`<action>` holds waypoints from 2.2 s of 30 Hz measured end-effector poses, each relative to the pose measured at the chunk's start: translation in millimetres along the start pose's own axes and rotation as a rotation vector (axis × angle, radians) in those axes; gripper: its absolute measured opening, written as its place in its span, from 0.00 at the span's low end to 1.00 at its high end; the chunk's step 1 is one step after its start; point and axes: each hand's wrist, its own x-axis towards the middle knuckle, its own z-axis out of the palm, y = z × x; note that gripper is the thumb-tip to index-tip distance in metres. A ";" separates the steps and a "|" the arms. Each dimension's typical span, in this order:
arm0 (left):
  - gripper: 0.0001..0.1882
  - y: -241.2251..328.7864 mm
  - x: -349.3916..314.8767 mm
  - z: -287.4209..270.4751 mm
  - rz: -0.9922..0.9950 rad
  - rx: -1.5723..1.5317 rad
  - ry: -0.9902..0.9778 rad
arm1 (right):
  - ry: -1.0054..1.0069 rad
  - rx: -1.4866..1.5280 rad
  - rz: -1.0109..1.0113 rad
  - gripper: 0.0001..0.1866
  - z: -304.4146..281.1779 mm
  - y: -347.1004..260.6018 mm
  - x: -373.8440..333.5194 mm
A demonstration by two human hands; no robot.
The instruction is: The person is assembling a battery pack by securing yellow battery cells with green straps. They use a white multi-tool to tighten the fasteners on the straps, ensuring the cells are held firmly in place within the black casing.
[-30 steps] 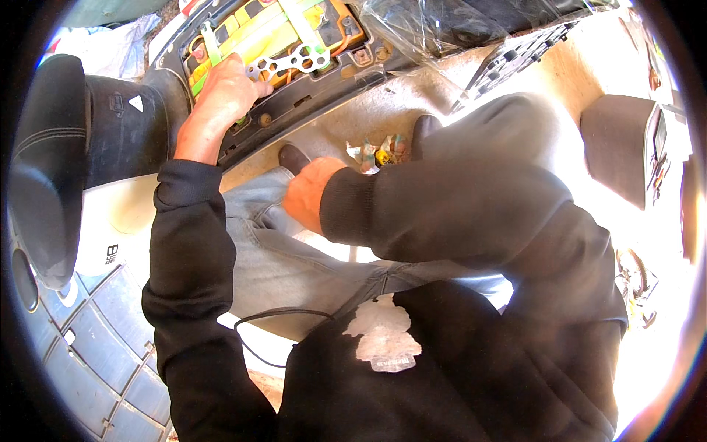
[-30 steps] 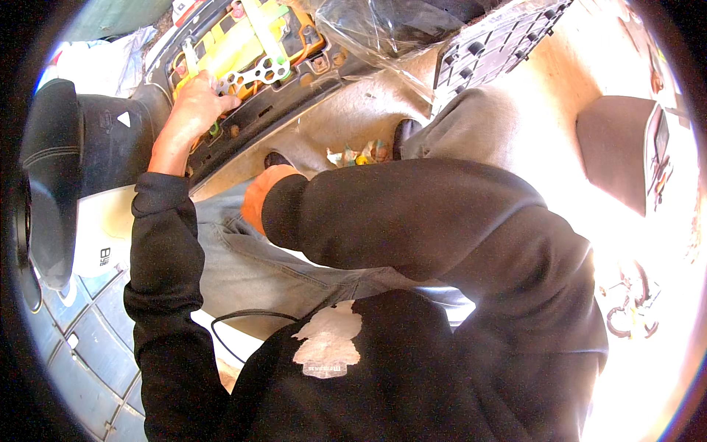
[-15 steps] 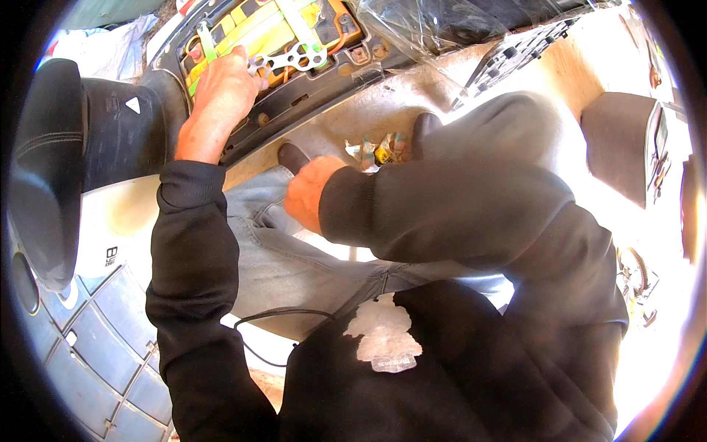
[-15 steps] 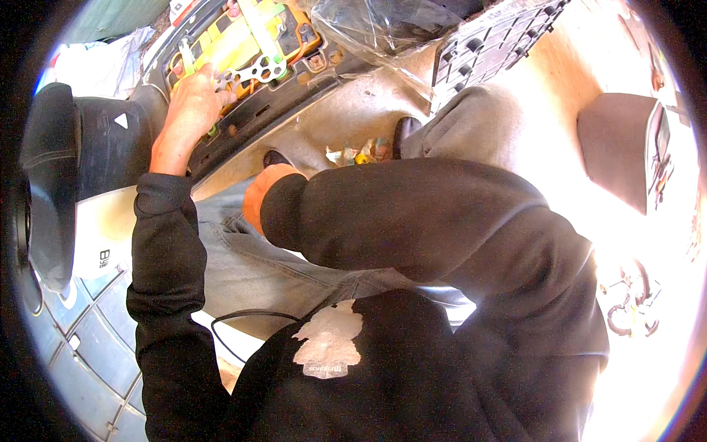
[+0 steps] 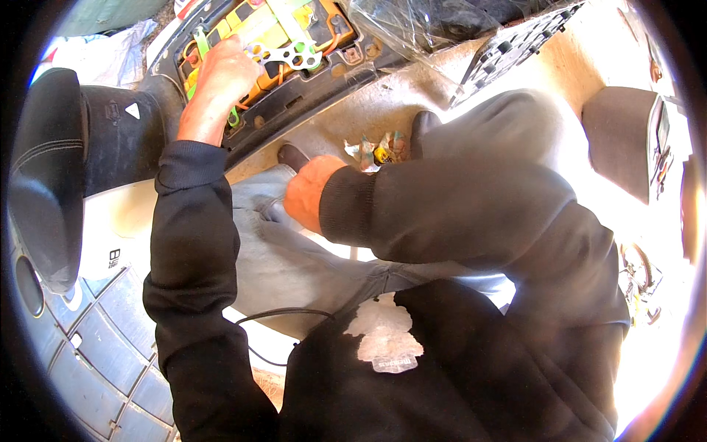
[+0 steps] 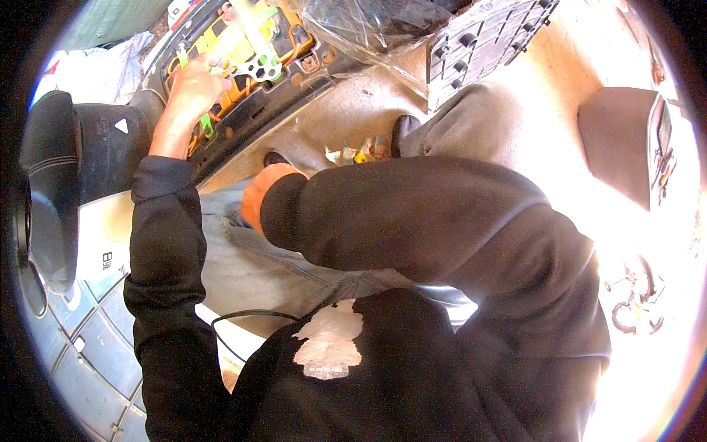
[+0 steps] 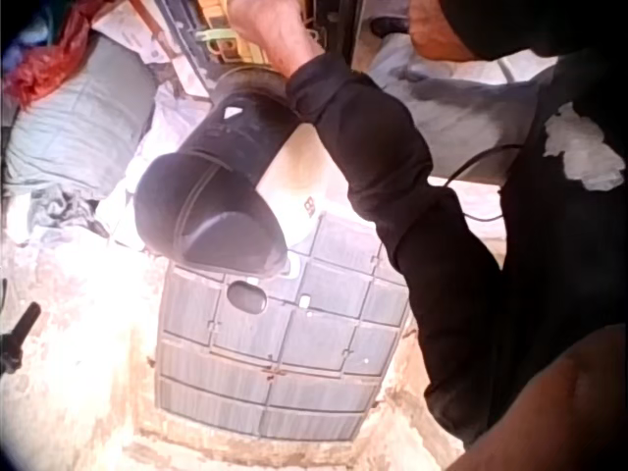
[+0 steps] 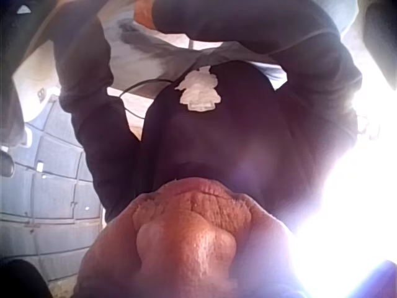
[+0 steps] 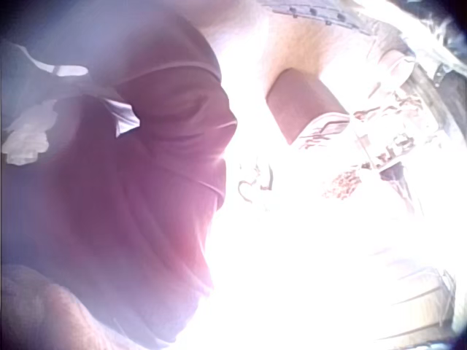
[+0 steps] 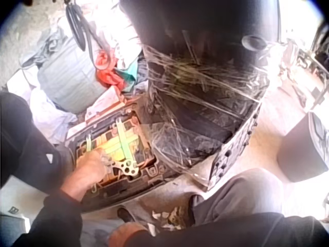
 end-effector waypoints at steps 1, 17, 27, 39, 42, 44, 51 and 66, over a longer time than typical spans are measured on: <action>0.23 1.3 3.5 1.1 0.038 -0.001 0.021 | -0.079 -0.005 0.034 0.08 -5.4 -1.5 -0.8; 0.15 18.3 3.3 -6.6 0.180 0.145 -0.008 | -0.263 -0.017 0.055 0.12 -21.2 -3.3 -0.5; 0.29 1.2 -16.2 -7.7 0.124 0.065 0.011 | -0.228 0.018 0.049 0.11 -14.7 -1.2 0.6; 0.25 -4.5 -16.0 -0.7 0.255 0.136 0.172 | 0.035 -0.034 -0.026 0.06 7.6 0.2 0.1; 0.25 -6.7 -14.6 -0.9 0.271 0.138 0.224 | 0.044 -0.006 -0.010 0.06 5.5 0.7 -2.0; 0.25 -5.1 -14.0 0.3 0.290 0.153 0.261 | 0.064 -0.006 -0.026 0.06 4.7 1.8 -2.5; 0.23 4.9 -2.9 0.6 0.323 0.187 0.271 | 0.157 0.004 -0.078 0.06 14.9 6.7 -5.0; 0.24 21.2 21.8 0.1 0.418 0.113 0.252 | -0.263 0.053 0.096 0.11 -14.6 1.4 -2.0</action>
